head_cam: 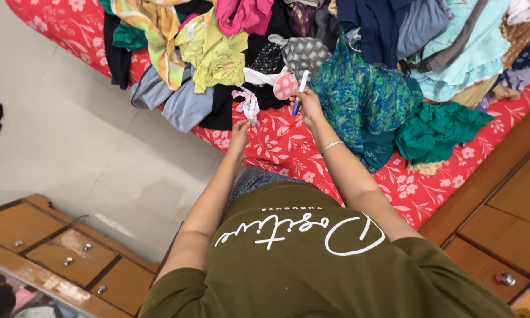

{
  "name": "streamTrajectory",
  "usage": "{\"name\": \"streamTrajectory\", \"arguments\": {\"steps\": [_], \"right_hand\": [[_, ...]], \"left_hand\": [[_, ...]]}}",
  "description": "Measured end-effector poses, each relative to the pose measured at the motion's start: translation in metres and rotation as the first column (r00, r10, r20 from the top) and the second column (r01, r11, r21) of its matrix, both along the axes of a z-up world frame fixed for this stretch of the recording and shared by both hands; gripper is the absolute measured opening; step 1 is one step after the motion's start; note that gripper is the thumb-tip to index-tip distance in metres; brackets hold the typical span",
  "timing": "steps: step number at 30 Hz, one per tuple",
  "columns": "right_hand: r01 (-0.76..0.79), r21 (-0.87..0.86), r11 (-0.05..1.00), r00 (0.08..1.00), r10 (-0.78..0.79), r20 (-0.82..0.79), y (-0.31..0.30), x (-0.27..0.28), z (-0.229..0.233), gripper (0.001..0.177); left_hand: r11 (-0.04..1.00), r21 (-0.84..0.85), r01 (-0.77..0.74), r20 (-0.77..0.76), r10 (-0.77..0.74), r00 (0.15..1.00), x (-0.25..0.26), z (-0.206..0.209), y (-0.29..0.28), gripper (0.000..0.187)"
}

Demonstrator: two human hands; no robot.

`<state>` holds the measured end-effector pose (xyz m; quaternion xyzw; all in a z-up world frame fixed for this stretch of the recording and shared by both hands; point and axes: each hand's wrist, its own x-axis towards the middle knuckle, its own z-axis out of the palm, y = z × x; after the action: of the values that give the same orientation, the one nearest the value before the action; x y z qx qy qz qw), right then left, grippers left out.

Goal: The person unloads clothes, pouches, and paper bags from a wardrobe onto a bed, sorts through the items, and wraps clothes inside a fabric bundle.

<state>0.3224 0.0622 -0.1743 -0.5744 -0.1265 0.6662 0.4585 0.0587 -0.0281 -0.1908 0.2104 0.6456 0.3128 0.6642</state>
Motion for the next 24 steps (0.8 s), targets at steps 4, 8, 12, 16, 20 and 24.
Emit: {"name": "streamTrajectory", "arguments": {"steps": [4, 8, 12, 16, 20, 24], "right_hand": [[0.082, 0.071, 0.994, 0.996, -0.083, 0.017, -0.005, 0.005, 0.010, 0.017], [0.037, 0.101, 0.994, 0.894, -0.078, 0.442, -0.013, 0.016, 0.025, 0.020], [0.167, 0.174, 0.971, 0.888, -0.224, 0.402, -0.056, 0.041, 0.037, 0.029], [0.342, 0.160, 0.926, 0.730, -0.369, 0.576, -0.133, 0.077, 0.046, 0.042], [0.383, 0.387, 0.839, 0.328, -0.515, 0.792, -0.215, 0.121, 0.059, 0.043], [0.446, 0.506, 0.738, 0.032, -0.578, 0.815, -0.302, 0.163, 0.091, 0.048]], "left_hand": [[0.998, -0.009, 0.062, 0.024, -0.062, 0.998, 0.002, 0.008, -0.004, 0.049], [0.983, -0.026, 0.184, 0.046, -0.183, 0.982, 0.015, 0.018, 0.001, 0.050], [0.949, 0.003, 0.317, 0.145, -0.314, 0.938, 0.031, 0.025, 0.013, 0.050], [0.870, 0.021, 0.492, 0.184, -0.487, 0.854, 0.060, 0.027, 0.026, 0.048], [0.779, 0.037, 0.626, 0.179, -0.621, 0.763, 0.098, 0.031, 0.031, 0.047], [0.715, 0.021, 0.699, 0.138, -0.695, 0.706, 0.146, 0.033, 0.020, 0.047]]}}
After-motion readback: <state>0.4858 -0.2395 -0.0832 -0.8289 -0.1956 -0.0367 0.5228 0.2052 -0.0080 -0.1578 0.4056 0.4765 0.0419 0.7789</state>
